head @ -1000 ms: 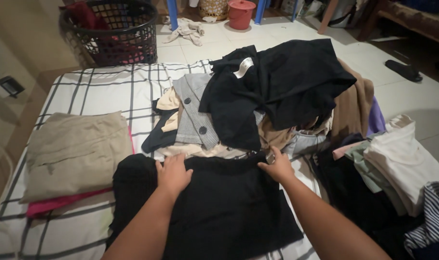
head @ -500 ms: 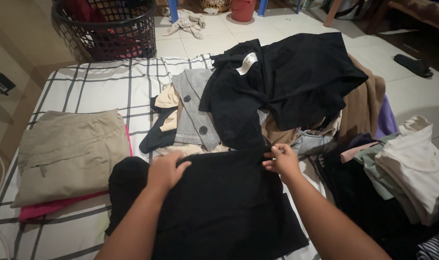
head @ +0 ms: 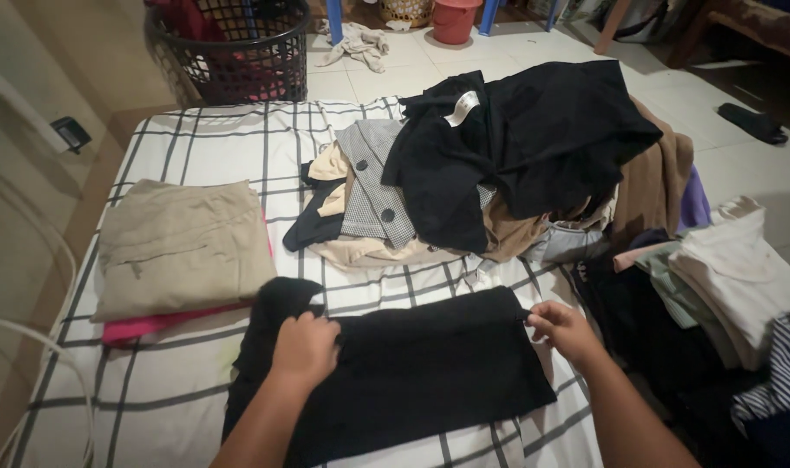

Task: The person folds several garments on a bed, including beige shorts, a black t-shirt, and a black polo shirt. Each item is smoothed, folded into a compact rectangle, and stacked on the left side of the bed.

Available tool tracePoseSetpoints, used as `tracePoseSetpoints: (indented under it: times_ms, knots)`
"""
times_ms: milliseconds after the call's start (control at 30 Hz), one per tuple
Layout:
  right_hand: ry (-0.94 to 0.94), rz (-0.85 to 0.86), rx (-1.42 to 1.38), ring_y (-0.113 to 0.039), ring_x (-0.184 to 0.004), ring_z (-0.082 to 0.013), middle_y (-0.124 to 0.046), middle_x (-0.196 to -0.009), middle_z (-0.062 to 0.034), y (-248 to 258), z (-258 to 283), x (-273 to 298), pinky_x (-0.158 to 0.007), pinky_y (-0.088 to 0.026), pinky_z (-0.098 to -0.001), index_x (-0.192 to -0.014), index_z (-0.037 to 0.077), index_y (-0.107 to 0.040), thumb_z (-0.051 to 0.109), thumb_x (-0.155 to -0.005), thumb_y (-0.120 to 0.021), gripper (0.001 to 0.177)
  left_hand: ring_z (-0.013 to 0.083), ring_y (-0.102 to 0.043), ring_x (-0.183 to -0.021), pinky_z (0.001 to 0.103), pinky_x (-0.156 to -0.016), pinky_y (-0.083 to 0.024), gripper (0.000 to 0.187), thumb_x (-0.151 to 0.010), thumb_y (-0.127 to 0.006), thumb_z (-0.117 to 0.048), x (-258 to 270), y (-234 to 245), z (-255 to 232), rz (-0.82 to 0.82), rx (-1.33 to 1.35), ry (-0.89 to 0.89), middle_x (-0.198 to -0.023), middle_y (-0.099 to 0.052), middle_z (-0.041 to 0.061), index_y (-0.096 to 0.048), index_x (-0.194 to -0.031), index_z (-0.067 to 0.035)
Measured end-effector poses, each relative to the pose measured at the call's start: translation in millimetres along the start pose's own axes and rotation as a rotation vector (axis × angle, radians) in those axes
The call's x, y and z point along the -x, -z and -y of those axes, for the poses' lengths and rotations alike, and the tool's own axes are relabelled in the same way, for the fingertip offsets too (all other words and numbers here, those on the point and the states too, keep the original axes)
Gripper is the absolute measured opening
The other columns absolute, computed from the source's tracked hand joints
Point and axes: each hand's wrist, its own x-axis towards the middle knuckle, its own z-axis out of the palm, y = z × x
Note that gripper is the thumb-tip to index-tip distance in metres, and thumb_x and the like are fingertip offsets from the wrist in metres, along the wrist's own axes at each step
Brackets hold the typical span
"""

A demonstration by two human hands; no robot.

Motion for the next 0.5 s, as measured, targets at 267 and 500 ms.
tracePoseSetpoints:
  times_ms: [267,500]
  knots:
    - [-0.113,-0.016,0.111,-0.067,-0.068,-0.0162,-0.072,-0.078,-0.0048,10.6,-25.4,27.6,-0.06,-0.049,-0.0317,-0.089,0.005,-0.075,0.01,-0.084,-0.078,0.008,0.0304,-0.064,-0.101,0.044,-0.08,-0.056,0.008,-0.079,-0.074,-0.016,39.2,15.5,-17.3,0.175,-0.134,0.124,-0.094,-0.071,0.007,-0.074,-0.086,-0.013]
    - [-0.077,-0.032,0.363,-0.071,-0.073,-0.0197,-0.075,-0.08,-0.0079,0.4,-16.3,47.4,-0.072,-0.057,-0.0361,-0.089,0.007,-0.076,0.021,-0.088,-0.074,0.014,0.0304,-0.06,-0.116,0.042,-0.093,-0.053,0.037,-0.079,-0.083,-0.031,54.3,39.3,-53.4,0.517,-0.066,0.218,-0.118,-0.063,0.008,-0.071,-0.109,-0.014]
